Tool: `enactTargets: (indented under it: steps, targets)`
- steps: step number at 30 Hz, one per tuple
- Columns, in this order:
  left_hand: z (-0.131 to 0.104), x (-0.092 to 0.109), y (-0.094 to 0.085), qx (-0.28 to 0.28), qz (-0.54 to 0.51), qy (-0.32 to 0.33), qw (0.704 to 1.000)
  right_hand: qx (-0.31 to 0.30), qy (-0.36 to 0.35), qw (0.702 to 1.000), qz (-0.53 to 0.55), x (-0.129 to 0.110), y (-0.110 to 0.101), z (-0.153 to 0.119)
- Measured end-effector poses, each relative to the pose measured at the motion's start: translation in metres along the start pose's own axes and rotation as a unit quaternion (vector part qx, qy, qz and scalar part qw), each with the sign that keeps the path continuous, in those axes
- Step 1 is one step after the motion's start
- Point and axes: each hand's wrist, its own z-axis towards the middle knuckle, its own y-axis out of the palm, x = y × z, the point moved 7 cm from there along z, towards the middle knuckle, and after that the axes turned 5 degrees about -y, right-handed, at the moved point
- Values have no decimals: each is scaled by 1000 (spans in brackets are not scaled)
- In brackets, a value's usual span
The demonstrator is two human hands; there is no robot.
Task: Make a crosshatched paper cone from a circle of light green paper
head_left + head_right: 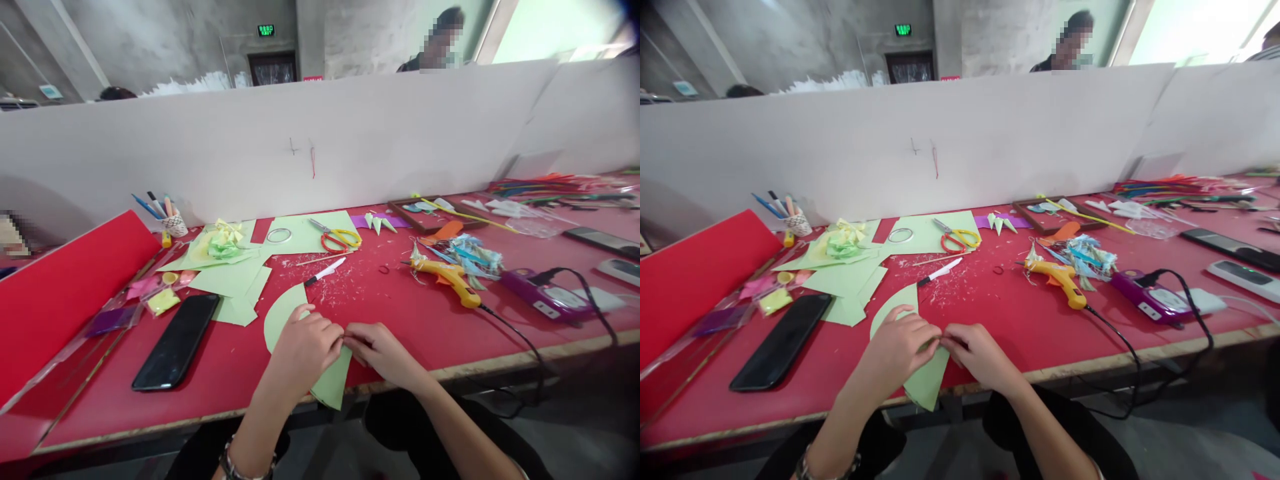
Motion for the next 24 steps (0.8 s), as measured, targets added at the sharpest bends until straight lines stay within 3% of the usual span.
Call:
enactTargets:
  steps: [4,9,13,16,18,21,24]
  targets:
    - [1,0,8,-32,49,8,998,0,-4,1000,-10,0,-1,-1]
    - [-3,-13,5,-41,54,-16,998,-8,1,1000,-8,0,-1,-1]
    - [-8,-26,-6,-40,57,-27,997,-16,-3,1000,5,-3,-1,-2]
    - [-16,-49,-20,-27,76,-86,993,-15,-2,1000,16,-3,-2,-3]
    - [-22,-65,-33,14,80,-142,987,-18,2,999,26,-3,-2,-3]
    - [-28,-73,-42,63,-10,-168,984,-33,0,999,27,-3,-1,-3]
    - [-23,-59,-25,-19,-131,-117,984,-27,-1,999,24,-2,-2,-1]
